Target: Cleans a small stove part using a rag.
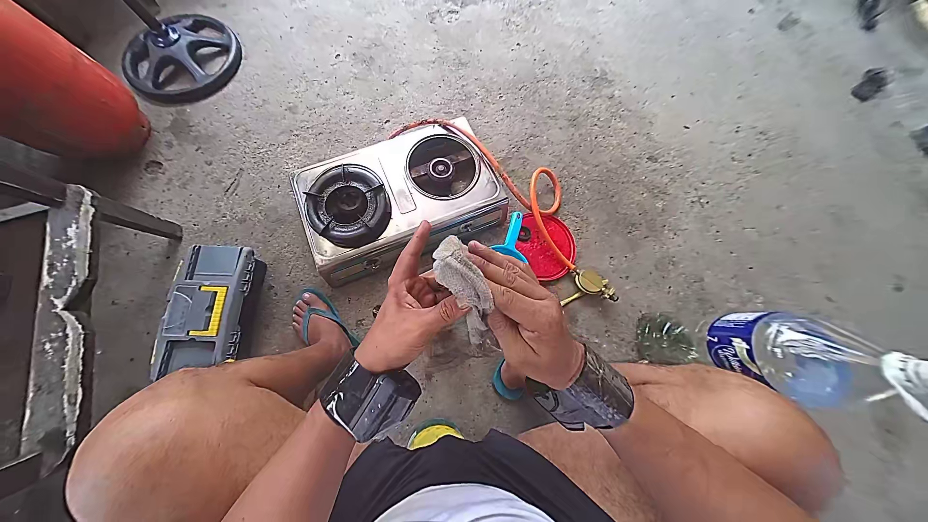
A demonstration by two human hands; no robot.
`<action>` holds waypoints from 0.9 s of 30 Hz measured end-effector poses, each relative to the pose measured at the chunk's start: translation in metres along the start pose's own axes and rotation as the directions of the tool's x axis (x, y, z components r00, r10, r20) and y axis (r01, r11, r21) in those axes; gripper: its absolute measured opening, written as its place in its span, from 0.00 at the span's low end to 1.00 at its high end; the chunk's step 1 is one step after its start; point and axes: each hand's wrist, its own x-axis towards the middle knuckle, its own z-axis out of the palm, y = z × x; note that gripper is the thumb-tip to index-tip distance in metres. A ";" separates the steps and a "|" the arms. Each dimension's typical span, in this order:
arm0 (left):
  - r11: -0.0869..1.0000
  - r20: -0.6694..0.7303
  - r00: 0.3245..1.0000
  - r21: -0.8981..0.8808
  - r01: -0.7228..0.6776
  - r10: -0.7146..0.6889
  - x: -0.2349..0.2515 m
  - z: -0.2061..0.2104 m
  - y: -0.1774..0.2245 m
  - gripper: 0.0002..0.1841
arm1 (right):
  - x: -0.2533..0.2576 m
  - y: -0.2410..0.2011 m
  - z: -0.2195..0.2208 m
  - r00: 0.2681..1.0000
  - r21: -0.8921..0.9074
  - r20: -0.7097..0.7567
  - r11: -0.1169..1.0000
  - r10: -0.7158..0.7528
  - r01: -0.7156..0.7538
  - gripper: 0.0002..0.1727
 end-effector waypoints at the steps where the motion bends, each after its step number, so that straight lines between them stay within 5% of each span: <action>1: 1.000 0.012 1.000 0.001 0.001 -0.001 -0.001 -0.001 0.000 0.55 | 0.000 0.002 0.001 0.999 0.015 -0.011 0.999 0.032 -0.032 0.19; 6: 0.997 -0.042 0.999 -0.082 -0.005 0.002 0.000 0.004 -0.002 0.54 | -0.007 -0.004 0.008 0.997 -0.098 -0.081 0.995 -0.007 -0.001 0.18; 10: 0.960 -0.069 0.997 -0.280 0.011 -0.031 -0.001 -0.001 0.000 0.43 | -0.008 -0.002 0.009 0.991 -0.125 -0.128 0.992 -0.027 0.011 0.16; 13: 0.896 0.007 0.998 -0.440 0.054 -0.057 0.001 -0.004 0.001 0.35 | 0.004 -0.005 -0.008 0.968 0.259 -0.203 0.962 0.147 -0.092 0.13; 16: 0.837 0.073 0.995 -0.539 0.091 -0.061 0.003 -0.007 0.005 0.36 | 0.010 -0.014 -0.014 0.847 0.730 -0.223 0.659 0.483 -0.183 0.15; 19: 0.812 0.120 0.991 -0.570 0.123 -0.066 0.003 -0.008 0.004 0.36 | 0.015 -0.020 -0.023 0.771 0.841 -0.165 0.496 0.615 -0.216 0.16; 22: 0.816 0.113 0.990 -0.563 0.132 -0.082 0.002 -0.007 0.003 0.35 | 0.014 -0.022 -0.021 0.834 0.709 -0.180 0.656 0.521 -0.257 0.14; 25: 0.884 0.080 0.994 -0.456 0.103 -0.074 0.001 -0.004 0.001 0.39 | 0.009 -0.022 -0.014 0.950 0.241 -0.153 0.943 0.271 -0.230 0.12; 27: 0.934 0.051 0.997 -0.350 0.068 -0.054 0.000 -0.001 -0.001 0.43 | 0.004 -0.022 -0.007 0.968 0.034 -0.130 0.977 0.213 -0.210 0.14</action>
